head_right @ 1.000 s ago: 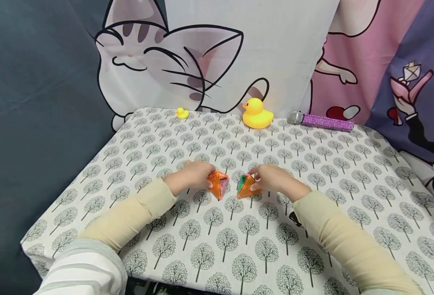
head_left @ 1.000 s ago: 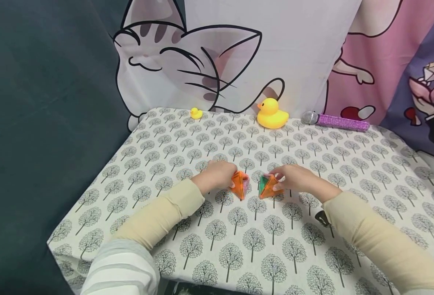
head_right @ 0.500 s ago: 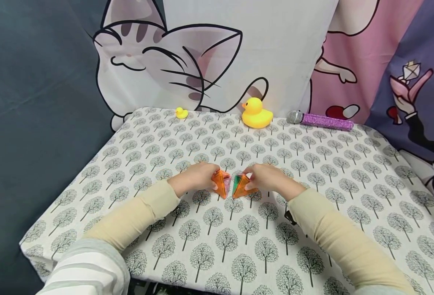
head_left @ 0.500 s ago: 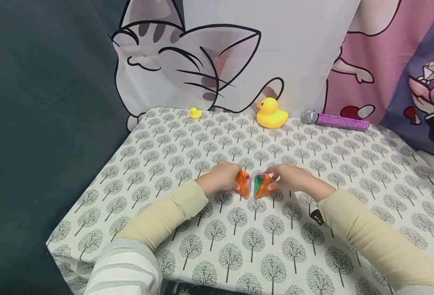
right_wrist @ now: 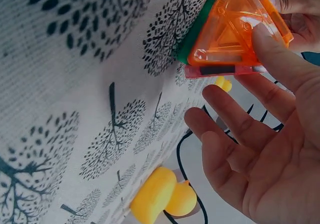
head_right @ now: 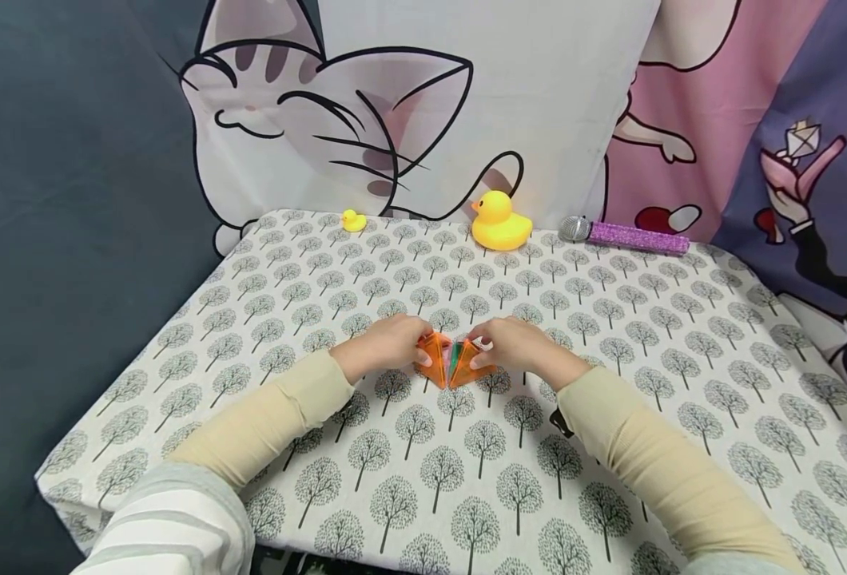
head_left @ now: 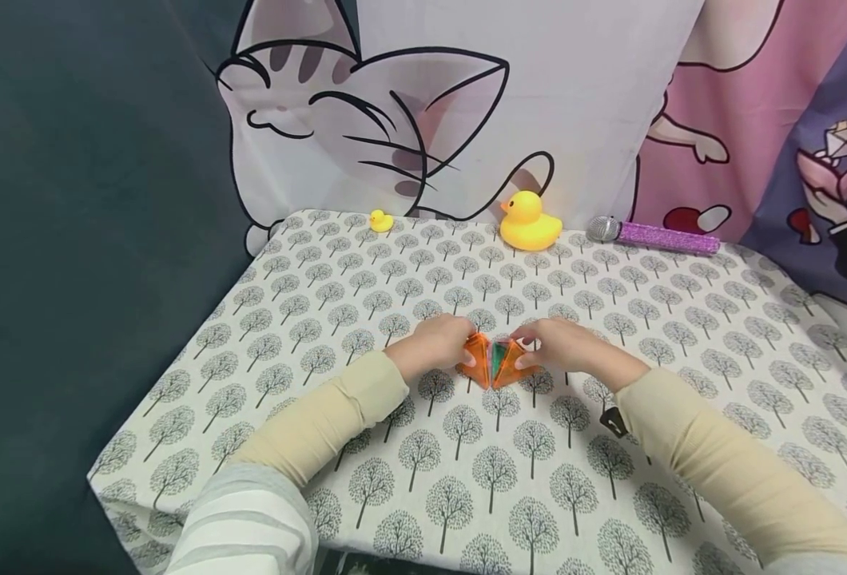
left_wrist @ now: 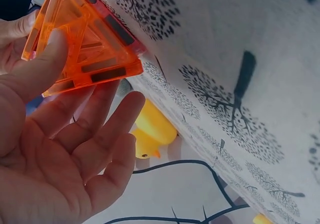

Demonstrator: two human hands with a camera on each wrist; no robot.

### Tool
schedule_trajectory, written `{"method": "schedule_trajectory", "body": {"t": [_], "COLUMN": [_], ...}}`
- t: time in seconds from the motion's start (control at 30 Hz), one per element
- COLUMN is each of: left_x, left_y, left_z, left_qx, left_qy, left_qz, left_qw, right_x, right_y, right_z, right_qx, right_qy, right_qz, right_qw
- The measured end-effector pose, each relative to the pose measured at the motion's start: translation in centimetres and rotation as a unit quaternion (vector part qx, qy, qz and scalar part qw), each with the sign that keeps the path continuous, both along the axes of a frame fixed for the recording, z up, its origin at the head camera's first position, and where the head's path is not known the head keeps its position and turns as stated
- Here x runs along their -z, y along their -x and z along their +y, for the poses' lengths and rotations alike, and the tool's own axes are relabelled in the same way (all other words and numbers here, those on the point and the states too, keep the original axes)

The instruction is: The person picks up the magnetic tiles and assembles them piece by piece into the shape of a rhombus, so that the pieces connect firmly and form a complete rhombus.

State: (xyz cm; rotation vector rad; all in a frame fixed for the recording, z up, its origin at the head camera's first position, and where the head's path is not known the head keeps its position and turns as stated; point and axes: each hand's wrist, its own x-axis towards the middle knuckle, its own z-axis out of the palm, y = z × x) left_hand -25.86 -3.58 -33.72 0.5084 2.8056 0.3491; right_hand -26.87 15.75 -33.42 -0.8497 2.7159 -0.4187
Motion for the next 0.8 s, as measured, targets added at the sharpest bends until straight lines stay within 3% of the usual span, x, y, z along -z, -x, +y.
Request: {"method": "schedule_trajectory", "body": {"t": [0.33, 0.8], "left_x": [-0.31, -0.33], "left_y": [-0.19, -0.33], "left_z": [0.32, -0.09], "left_qx": [0.021, 0.001], "left_qy": [-0.016, -0.027], "left_qz": [0.018, -0.006], "left_qw": [0.9995, 0.9996], "right_x": [-0.49, -0.94], "right_y": [-0.32, -0.22], "right_z": [-0.92, -0.19], "right_qx": [-0.001, 0.012], "right_qy": [0.017, 0.011], "right_qz": [0.003, 0.005], "right_qw": [0.9998, 0.9999]}}
